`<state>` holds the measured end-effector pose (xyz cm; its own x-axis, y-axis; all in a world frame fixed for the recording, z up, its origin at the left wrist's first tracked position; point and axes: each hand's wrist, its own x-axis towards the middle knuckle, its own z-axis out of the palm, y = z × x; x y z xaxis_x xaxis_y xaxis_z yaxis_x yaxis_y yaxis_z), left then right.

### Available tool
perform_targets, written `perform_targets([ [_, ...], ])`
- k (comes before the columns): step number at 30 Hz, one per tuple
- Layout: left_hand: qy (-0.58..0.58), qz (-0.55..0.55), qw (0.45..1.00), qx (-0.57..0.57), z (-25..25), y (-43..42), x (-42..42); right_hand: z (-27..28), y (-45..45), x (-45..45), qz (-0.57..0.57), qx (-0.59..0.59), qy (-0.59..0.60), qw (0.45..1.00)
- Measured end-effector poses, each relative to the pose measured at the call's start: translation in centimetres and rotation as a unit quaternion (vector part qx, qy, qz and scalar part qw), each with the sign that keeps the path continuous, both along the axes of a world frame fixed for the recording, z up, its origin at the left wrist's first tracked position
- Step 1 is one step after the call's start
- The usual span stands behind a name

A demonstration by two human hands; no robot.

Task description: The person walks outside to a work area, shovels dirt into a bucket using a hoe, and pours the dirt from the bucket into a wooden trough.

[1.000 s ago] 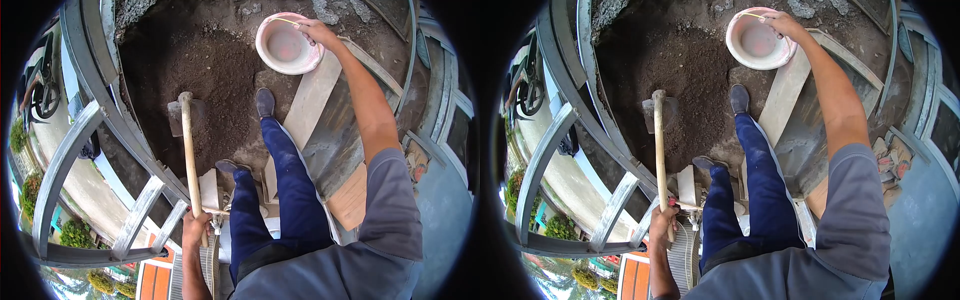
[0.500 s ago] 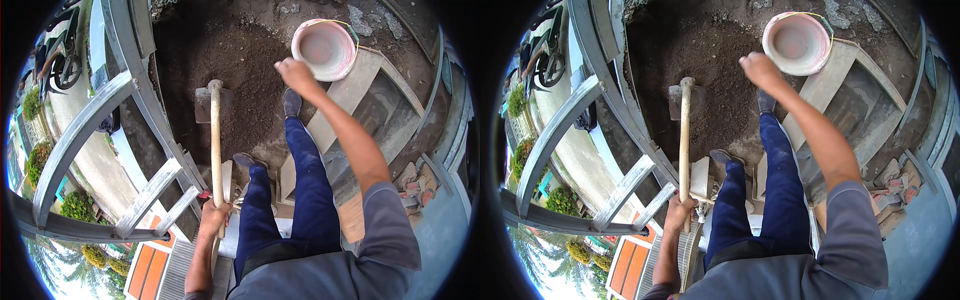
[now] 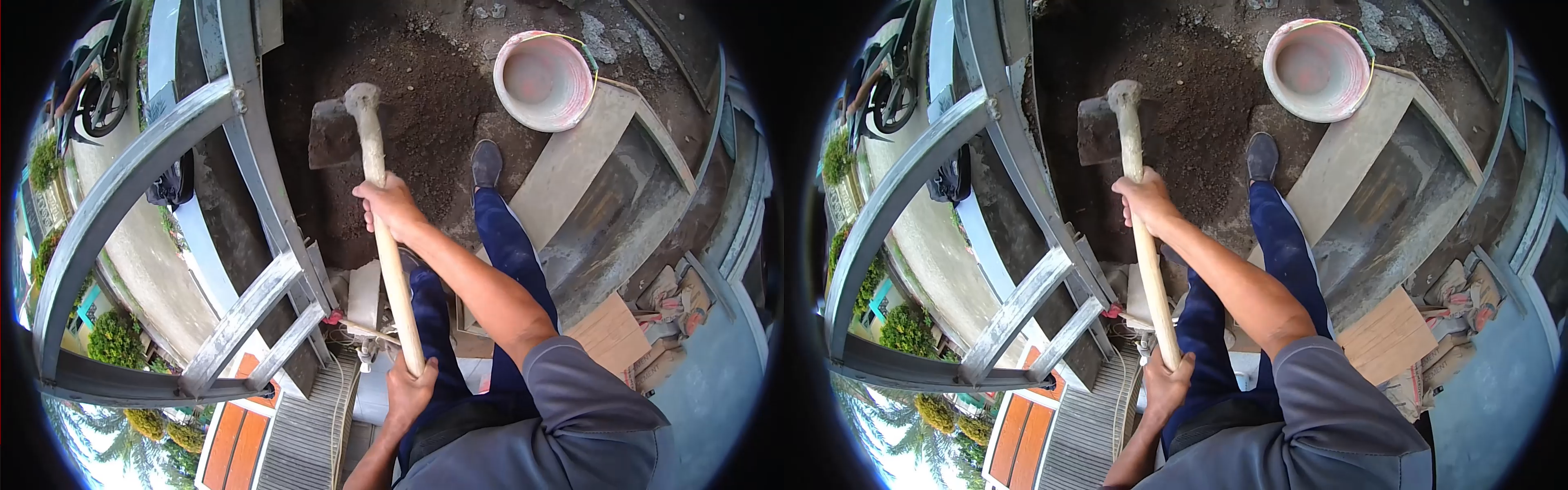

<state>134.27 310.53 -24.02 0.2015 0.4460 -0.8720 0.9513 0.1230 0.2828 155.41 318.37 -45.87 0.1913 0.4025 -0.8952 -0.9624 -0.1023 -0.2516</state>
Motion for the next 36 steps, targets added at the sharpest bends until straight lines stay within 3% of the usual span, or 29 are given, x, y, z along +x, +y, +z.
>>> perform_targets([
  [4,-0.093,-0.013,0.987,-0.132,-1.3,2.8,5.2,1.6,-0.9,10.2,-0.051,0.008,-0.127,0.991],
  [6,-0.112,-0.051,0.988,-0.094,-3.7,4.5,9.4,0.9,-1.0,15.6,-0.064,-0.022,-0.195,0.978],
  [10,-0.098,-0.084,0.987,-0.090,-9.4,8.5,15.4,-6.2,-0.6,21.8,-0.069,-0.102,-0.251,0.960],
  [14,0.019,-0.082,0.990,-0.117,-9.8,10.4,12.8,-16.4,0.4,11.8,-0.045,-0.141,-0.070,0.986],
  [17,0.063,-0.069,0.987,-0.128,-8.5,10.6,12.5,-19.6,1.0,4.3,-0.023,-0.150,0.077,0.986],
  [20,0.065,-0.060,0.987,-0.134,-6.8,11.1,15.4,-21.2,1.6,3.6,-0.024,-0.103,0.154,0.982],
  [28,0.036,0.005,0.985,-0.168,2.6,6.8,23.6,-12.9,-1.8,9.8,-0.007,-0.012,0.167,0.986],
  [30,-0.064,-0.052,0.986,-0.143,4.2,4.2,23.6,-10.7,-3.7,12.0,-0.016,0.010,0.155,0.988],
  [32,-0.017,-0.030,0.977,-0.210,7.3,2.6,26.2,-7.4,-6.2,14.8,-0.011,0.040,0.133,0.990],
  [36,-0.105,-0.103,0.968,-0.204,11.0,-0.3,27.3,-1.7,-11.3,20.4,-0.062,0.001,0.096,0.993],
])
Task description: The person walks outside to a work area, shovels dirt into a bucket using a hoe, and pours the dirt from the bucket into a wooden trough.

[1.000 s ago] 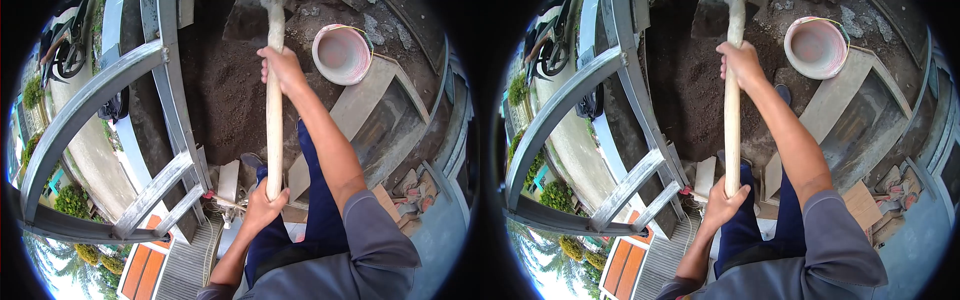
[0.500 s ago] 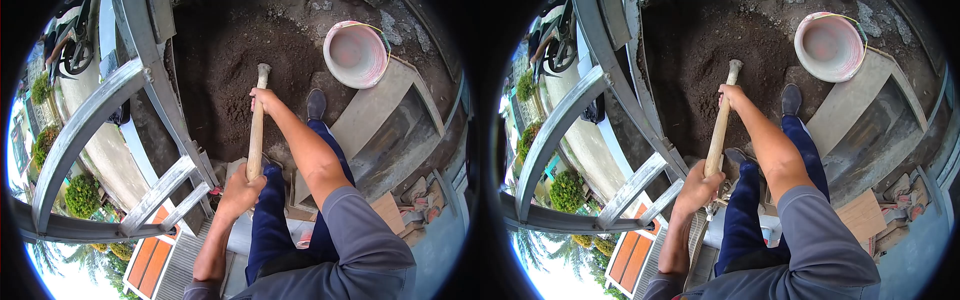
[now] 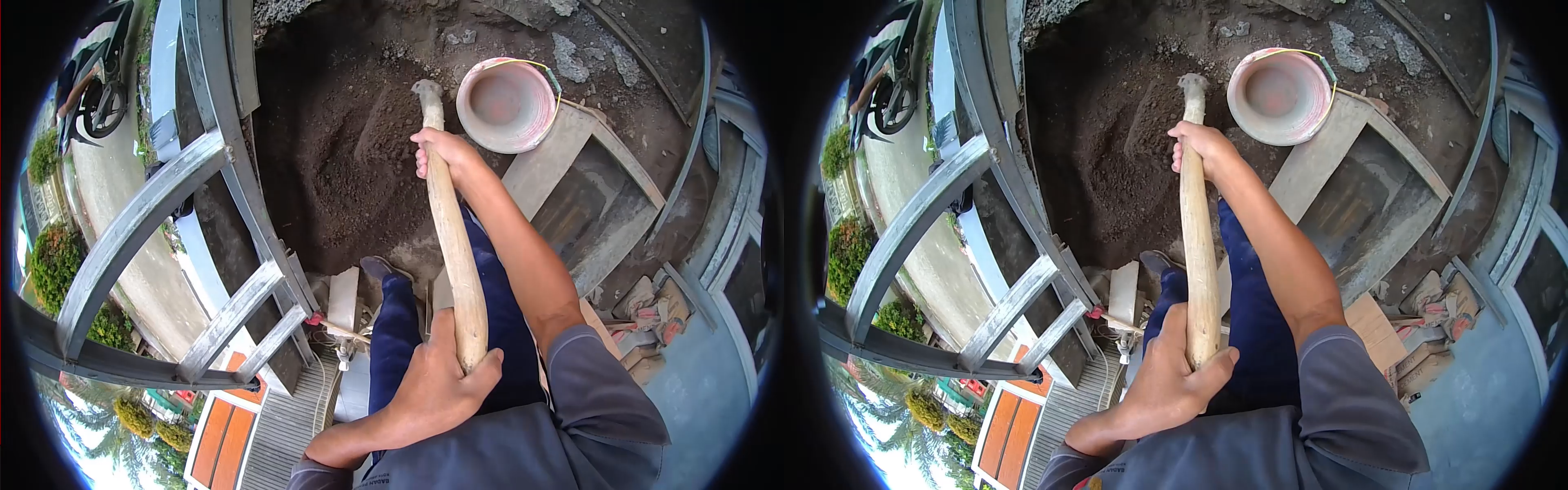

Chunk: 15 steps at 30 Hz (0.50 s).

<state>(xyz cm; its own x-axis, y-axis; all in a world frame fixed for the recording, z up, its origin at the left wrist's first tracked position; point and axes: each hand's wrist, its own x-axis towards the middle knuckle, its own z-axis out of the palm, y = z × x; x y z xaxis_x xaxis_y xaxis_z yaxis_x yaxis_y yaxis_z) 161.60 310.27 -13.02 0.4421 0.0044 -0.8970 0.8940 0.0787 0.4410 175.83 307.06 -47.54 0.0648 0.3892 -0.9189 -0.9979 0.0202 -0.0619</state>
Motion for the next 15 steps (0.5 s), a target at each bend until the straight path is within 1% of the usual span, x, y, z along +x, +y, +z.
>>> perform_targets([
  [2,0.010,-0.035,0.998,-0.050,1.1,0.0,1.2,2.2,-3.0,2.8,-0.014,-0.018,-0.027,0.999],
  [3,-0.006,-0.037,0.998,-0.058,1.1,-0.1,0.9,3.3,-4.6,4.0,-0.022,-0.030,-0.043,0.998],
  [4,-0.024,-0.038,0.997,-0.064,0.6,-0.3,0.3,4.2,-5.9,5.0,-0.029,-0.042,-0.061,0.997],
  [5,-0.041,-0.039,0.996,-0.071,-0.2,-0.5,-0.3,4.6,-7.0,5.8,-0.030,-0.079,-0.091,0.992],
  [6,-0.044,-0.058,0.996,-0.055,-1.7,-0.5,-1.6,4.9,-7.8,6.2,-0.031,-0.118,-0.119,0.985],
  [7,-0.048,-0.076,0.995,-0.038,-4.2,-0.3,-3.6,5.5,-8.2,6.1,-0.039,-0.145,-0.161,0.975],
  [9,-0.037,-0.100,0.994,0.003,-10.7,-0.3,-7.6,3.4,-8.9,4.6,-0.053,-0.176,-0.208,0.961],
  [10,-0.022,-0.105,0.994,0.029,-15.1,-0.6,-9.5,1.7,-9.3,3.7,-0.061,-0.191,-0.233,0.952],
  [12,0.009,-0.133,0.986,0.099,-25.9,-2.9,-14.7,-2.5,-10.5,1.6,-0.049,-0.205,-0.272,0.939],
  [13,0.022,-0.130,0.985,0.108,-30.1,-4.1,-16.2,-4.6,-11.1,0.7,-0.051,-0.217,-0.282,0.933],
  [14,0.034,-0.127,0.984,0.118,-33.3,-5.0,-16.6,-5.9,-11.2,0.3,-0.053,-0.228,-0.293,0.927],
  [15,0.033,-0.113,0.986,0.121,-35.2,-5.4,-16.2,-5.4,-10.7,0.3,-0.053,-0.256,-0.315,0.912],
])
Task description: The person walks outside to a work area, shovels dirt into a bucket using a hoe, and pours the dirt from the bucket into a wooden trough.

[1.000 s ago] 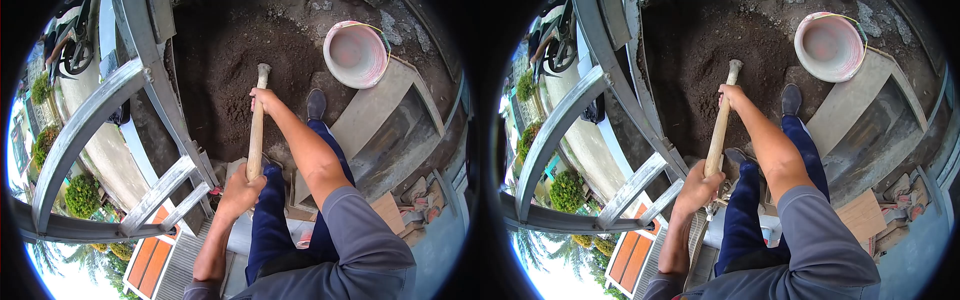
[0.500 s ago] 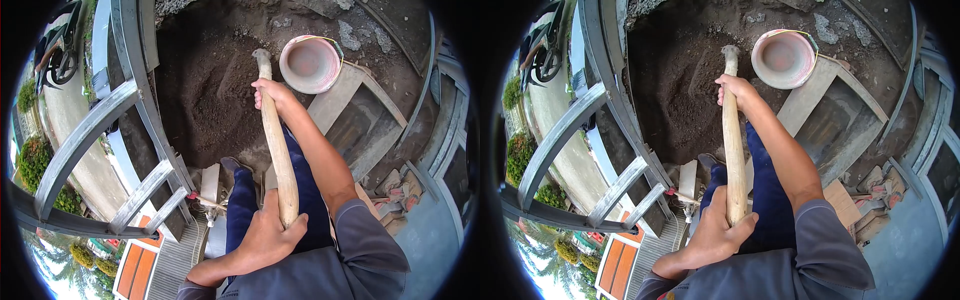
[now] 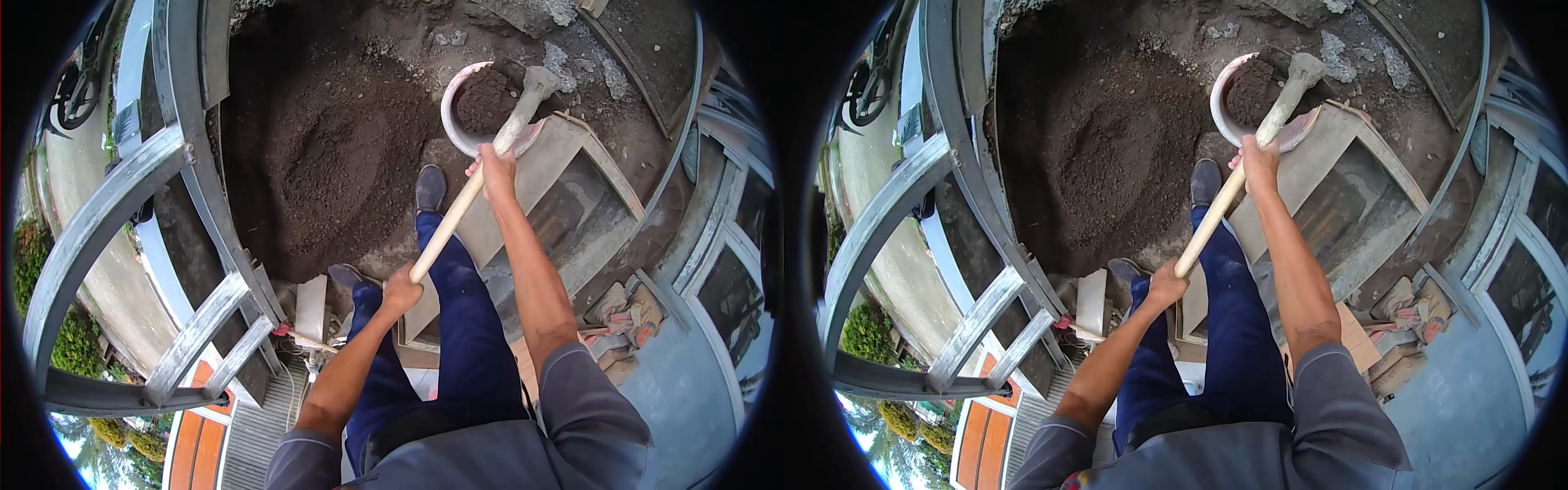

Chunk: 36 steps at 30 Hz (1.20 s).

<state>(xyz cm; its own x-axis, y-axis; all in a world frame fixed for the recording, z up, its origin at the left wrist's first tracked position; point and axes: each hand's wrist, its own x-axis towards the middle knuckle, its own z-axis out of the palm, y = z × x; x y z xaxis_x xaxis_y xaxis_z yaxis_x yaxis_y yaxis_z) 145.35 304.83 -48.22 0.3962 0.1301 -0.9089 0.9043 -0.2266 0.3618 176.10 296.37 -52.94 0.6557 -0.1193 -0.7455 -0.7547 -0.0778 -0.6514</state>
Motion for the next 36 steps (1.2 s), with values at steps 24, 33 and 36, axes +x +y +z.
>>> perform_targets([
  [24,0.109,0.179,0.976,0.051,14.8,15.0,1.4,-16.1,24.3,-19.4,0.172,0.113,0.346,0.915],
  [33,0.072,0.176,0.982,0.013,20.4,12.4,5.4,-12.4,21.1,-16.5,0.122,0.207,0.393,0.888],
  [36,0.012,0.172,0.985,-0.024,25.5,10.8,8.5,-8.0,18.5,-13.5,0.123,0.241,0.389,0.881],
])
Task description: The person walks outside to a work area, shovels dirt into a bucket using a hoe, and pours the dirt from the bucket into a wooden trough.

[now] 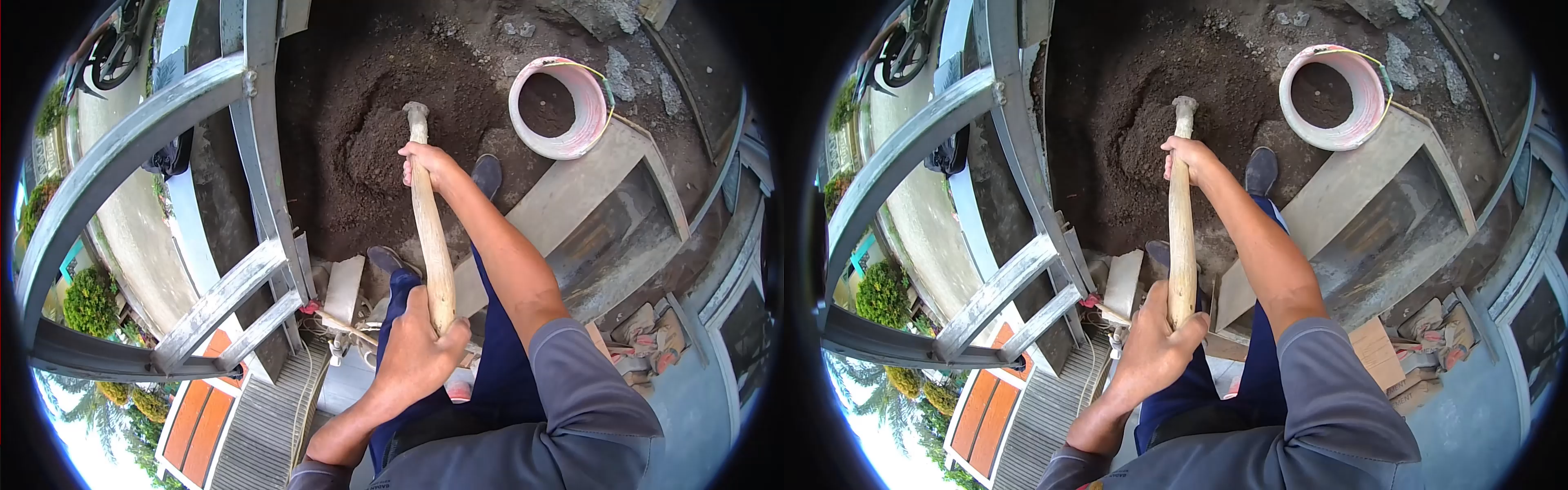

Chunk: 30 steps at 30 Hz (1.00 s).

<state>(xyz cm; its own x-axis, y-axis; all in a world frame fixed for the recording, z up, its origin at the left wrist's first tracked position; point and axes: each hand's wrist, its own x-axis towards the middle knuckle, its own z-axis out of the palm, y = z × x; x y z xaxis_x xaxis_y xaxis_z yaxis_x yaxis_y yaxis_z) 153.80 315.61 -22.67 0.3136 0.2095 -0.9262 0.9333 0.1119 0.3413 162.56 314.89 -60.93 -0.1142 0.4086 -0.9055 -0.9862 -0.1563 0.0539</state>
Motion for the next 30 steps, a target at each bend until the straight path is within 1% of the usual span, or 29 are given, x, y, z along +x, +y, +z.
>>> perform_targets([
  [1,-0.020,-0.002,1.000,-0.009,1.5,-0.6,0.9,1.4,-0.9,1.1,-0.005,0.008,0.001,1.000],
  [3,-0.100,-0.020,0.995,-0.017,3.3,-2.7,1.2,5.1,-3.2,3.8,-0.032,0.007,-0.004,0.999],
  [5,-0.112,-0.038,0.991,-0.055,5.7,-4.0,2.8,7.9,-5.8,6.1,-0.047,0.018,-0.020,0.999],
  [6,-0.032,-0.074,0.990,-0.118,7.2,-4.1,3.9,8.8,-7.2,7.3,-0.061,0.010,-0.020,0.998],
  [8,-0.068,-0.096,0.983,-0.138,8.7,-5.2,4.6,11.7,-10.0,10.2,-0.077,0.002,-0.032,0.997],
  [9,-0.077,-0.105,0.981,-0.146,9.1,-5.7,4.9,12.9,-11.5,11.8,-0.086,-0.006,-0.035,0.996],
  [12,-0.120,-0.125,0.970,-0.171,9.6,-6.1,5.3,15.8,-15.7,15.7,-0.102,-0.039,-0.103,0.989],
  [14,-0.140,-0.146,0.964,-0.172,8.3,-5.4,4.6,17.2,-17.5,17.6,-0.120,-0.085,-0.150,0.978],
  [15,-0.148,-0.156,0.961,-0.174,7.0,-5.0,3.8,17.7,-18.0,17.8,-0.147,-0.120,-0.182,0.965],
  [16,-0.138,-0.177,0.963,-0.148,5.0,-4.8,2.4,17.5,-18.2,17.5,-0.156,-0.144,-0.215,0.953],
  [17,-0.150,-0.192,0.967,-0.081,2.2,-4.7,0.5,17.1,-18.4,17.2,-0.164,-0.168,-0.248,0.940],
  [18,-0.118,-0.207,0.970,-0.051,-1.4,-4.5,-1.4,16.0,-18.4,16.4,-0.164,-0.178,-0.272,0.931],
  [19,-0.105,-0.187,0.977,-0.024,-6.1,-4.6,-3.5,14.2,-18.4,15.6,-0.166,-0.184,-0.299,0.922],
  [20,-0.148,-0.206,0.966,0.060,-12.5,-5.4,-6.6,12.0,-18.6,14.8,-0.162,-0.188,-0.314,0.916],
  [21,-0.131,-0.222,0.957,0.130,-17.2,-6.1,-8.1,10.4,-18.3,14.1,-0.169,-0.205,-0.318,0.910],
  [22,-0.067,-0.243,0.956,0.150,-20.8,-6.7,-8.5,8.6,-18.4,13.5,-0.172,-0.208,-0.329,0.905],
  [23,-0.004,-0.206,0.971,0.124,-24.7,-7.6,-9.2,7.3,-18.4,13.0,-0.176,-0.211,-0.340,0.899],
  [25,0.008,-0.195,0.966,0.172,-28.2,-9.3,-9.4,7.1,-18.4,12.9,-0.181,-0.207,-0.389,0.879],
  [27,-0.017,-0.181,0.976,0.123,-29.7,-10.1,-10.1,8.4,-18.2,12.6,-0.165,-0.211,-0.431,0.862],
  [29,-0.057,-0.161,0.982,0.085,-29.2,-9.6,-10.0,11.1,-17.0,13.5,-0.133,-0.213,-0.476,0.843],
  [30,-0.080,-0.147,0.983,0.068,-27.9,-9.4,-10.3,12.3,-16.4,13.7,-0.118,-0.200,-0.478,0.847],
])
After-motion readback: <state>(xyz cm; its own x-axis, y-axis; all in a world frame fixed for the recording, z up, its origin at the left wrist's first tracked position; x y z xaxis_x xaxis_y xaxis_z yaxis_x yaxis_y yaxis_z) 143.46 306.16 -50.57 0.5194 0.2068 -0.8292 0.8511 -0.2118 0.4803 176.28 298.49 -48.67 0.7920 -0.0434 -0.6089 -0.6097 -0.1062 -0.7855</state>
